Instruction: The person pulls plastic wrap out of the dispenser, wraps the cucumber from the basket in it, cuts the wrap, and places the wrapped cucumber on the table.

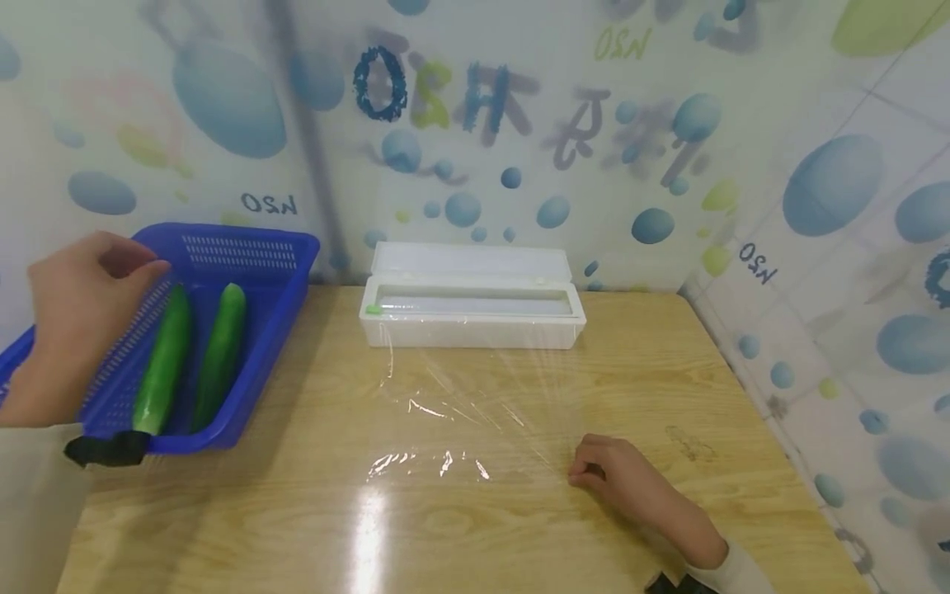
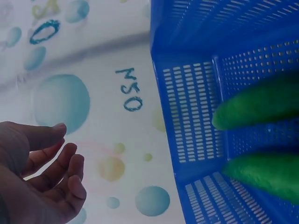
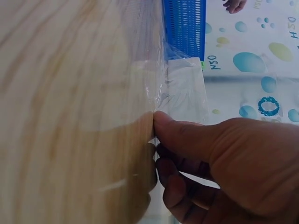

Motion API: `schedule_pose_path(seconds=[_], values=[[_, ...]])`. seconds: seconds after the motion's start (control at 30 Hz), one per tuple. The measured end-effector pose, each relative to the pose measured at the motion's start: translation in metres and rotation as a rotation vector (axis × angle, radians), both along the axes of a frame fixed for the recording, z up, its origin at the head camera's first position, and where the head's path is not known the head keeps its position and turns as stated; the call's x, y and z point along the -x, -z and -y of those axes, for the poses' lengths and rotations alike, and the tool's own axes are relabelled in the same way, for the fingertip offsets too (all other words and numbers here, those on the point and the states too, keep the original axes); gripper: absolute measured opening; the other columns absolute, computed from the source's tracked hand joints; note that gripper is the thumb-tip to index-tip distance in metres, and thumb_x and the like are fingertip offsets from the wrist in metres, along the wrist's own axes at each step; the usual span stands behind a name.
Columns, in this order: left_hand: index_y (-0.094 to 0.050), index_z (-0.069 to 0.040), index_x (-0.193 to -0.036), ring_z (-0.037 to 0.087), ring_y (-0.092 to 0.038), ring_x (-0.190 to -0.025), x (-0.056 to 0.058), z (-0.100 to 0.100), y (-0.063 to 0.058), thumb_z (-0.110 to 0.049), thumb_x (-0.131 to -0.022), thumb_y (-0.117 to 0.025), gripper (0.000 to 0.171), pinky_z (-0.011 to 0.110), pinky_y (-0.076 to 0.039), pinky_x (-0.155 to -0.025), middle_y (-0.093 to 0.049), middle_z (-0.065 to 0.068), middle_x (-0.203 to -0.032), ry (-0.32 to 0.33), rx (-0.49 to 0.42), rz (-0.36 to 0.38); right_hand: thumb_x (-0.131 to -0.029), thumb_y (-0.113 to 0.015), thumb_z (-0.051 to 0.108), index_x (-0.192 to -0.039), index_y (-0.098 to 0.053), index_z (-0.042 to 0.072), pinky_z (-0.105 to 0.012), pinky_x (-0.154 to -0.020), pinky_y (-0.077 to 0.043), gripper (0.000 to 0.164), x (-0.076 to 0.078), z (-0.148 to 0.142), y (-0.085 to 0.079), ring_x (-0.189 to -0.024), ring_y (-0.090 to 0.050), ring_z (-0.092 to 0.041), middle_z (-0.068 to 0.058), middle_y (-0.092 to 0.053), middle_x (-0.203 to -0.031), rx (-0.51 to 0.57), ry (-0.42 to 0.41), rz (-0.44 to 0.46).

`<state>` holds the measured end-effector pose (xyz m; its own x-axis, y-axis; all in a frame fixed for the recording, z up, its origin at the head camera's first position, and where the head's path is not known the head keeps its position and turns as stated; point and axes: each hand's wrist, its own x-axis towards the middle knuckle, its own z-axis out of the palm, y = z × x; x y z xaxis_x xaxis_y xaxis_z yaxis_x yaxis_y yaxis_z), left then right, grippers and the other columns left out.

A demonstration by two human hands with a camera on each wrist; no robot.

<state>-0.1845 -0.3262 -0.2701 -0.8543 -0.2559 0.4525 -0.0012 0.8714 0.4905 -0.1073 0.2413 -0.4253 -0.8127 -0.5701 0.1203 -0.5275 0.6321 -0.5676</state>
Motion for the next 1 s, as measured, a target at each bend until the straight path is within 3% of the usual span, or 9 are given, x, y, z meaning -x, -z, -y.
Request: schedule_pose_path(seconds=[0.07,0.13,0.23,0.3,0.43,0.6,0.8,1.0], values=[[-0.061,0.009,-0.106,-0.004,-0.041,-0.065,0.006,0.006,0.003,-0.021,-0.094,-0.059,0.032,0.023,-0.032,-0.059,-0.061,0.032,-0.1,-0.022,-0.014,0.029,-0.082,-0.074,0.009,-0.079,-0.063,0.023,-0.021,-0.062,-0.049,0.018,-0.001,-0.001,0.001,-0.071,-0.053,0.0,0.015,-0.055,-0.08,0.004,0.0,0.001],[-0.059,0.009,-0.109,0.012,-0.05,-0.073,0.014,0.012,0.005,-0.025,-0.095,-0.057,0.037,0.028,-0.033,-0.062,-0.06,0.032,-0.104,-0.042,-0.025,0.079,-0.082,-0.074,0.009,-0.079,-0.063,0.022,-0.021,-0.062,-0.049,0.018,-0.001,-0.002,0.001,-0.071,-0.053,0.0,0.015,-0.055,-0.08,0.008,-0.001,-0.001],[-0.058,0.01,-0.11,0.038,-0.052,-0.084,0.024,0.021,0.01,-0.028,-0.096,-0.056,0.041,0.035,-0.037,-0.063,-0.059,0.034,-0.107,-0.048,-0.033,0.15,-0.083,-0.073,0.009,-0.079,-0.063,0.022,-0.021,-0.062,-0.049,0.016,-0.002,-0.003,0.002,-0.071,-0.053,0.0,0.015,-0.055,-0.081,0.004,-0.005,-0.015],[-0.058,0.011,-0.109,0.043,-0.053,-0.087,0.029,0.028,0.014,-0.028,-0.095,-0.057,0.042,0.041,-0.041,-0.064,-0.059,0.034,-0.105,-0.036,-0.032,0.19,-0.083,-0.073,0.009,-0.08,-0.064,0.021,-0.021,-0.063,-0.049,0.016,-0.002,-0.003,0.002,-0.072,-0.053,0.0,0.015,-0.055,-0.081,-0.004,-0.007,-0.022],[-0.059,0.012,-0.108,0.042,-0.058,-0.081,0.038,0.039,0.023,-0.028,-0.093,-0.06,0.043,0.048,-0.045,-0.066,-0.061,0.034,-0.1,-0.023,-0.027,0.233,-0.083,-0.074,0.009,-0.08,-0.063,0.021,-0.021,-0.064,-0.049,0.016,-0.001,-0.002,0.001,-0.073,-0.053,0.0,0.014,-0.056,-0.082,-0.01,-0.01,-0.039],[-0.056,0.014,-0.114,0.049,-0.053,-0.096,0.043,0.046,0.03,-0.03,-0.094,-0.058,0.049,0.059,-0.041,-0.082,-0.058,0.037,-0.11,-0.034,-0.082,0.273,-0.082,-0.074,0.008,-0.08,-0.063,0.02,-0.021,-0.063,-0.049,0.016,0.0,-0.001,0.0,-0.072,-0.053,0.0,0.014,-0.055,-0.081,0.0,-0.019,-0.056],[-0.054,0.013,-0.116,0.05,-0.051,-0.102,0.045,0.051,0.041,-0.028,-0.094,-0.056,0.047,0.06,-0.04,-0.085,-0.053,0.038,-0.118,-0.071,-0.133,0.292,-0.085,-0.071,0.015,-0.081,-0.064,0.02,-0.021,-0.064,-0.05,0.01,0.001,-0.002,0.001,-0.073,-0.054,0.0,0.014,-0.056,-0.082,-0.001,-0.025,-0.033],[-0.053,0.014,-0.118,0.051,-0.049,-0.104,0.047,0.057,0.055,-0.03,-0.096,-0.054,0.049,0.062,-0.038,-0.085,-0.052,0.039,-0.118,-0.044,-0.154,0.304,-0.084,-0.073,0.013,-0.08,-0.064,0.02,-0.021,-0.065,-0.05,0.011,0.0,-0.001,0.001,-0.074,-0.054,0.0,0.014,-0.056,-0.082,-0.017,-0.009,-0.025]])
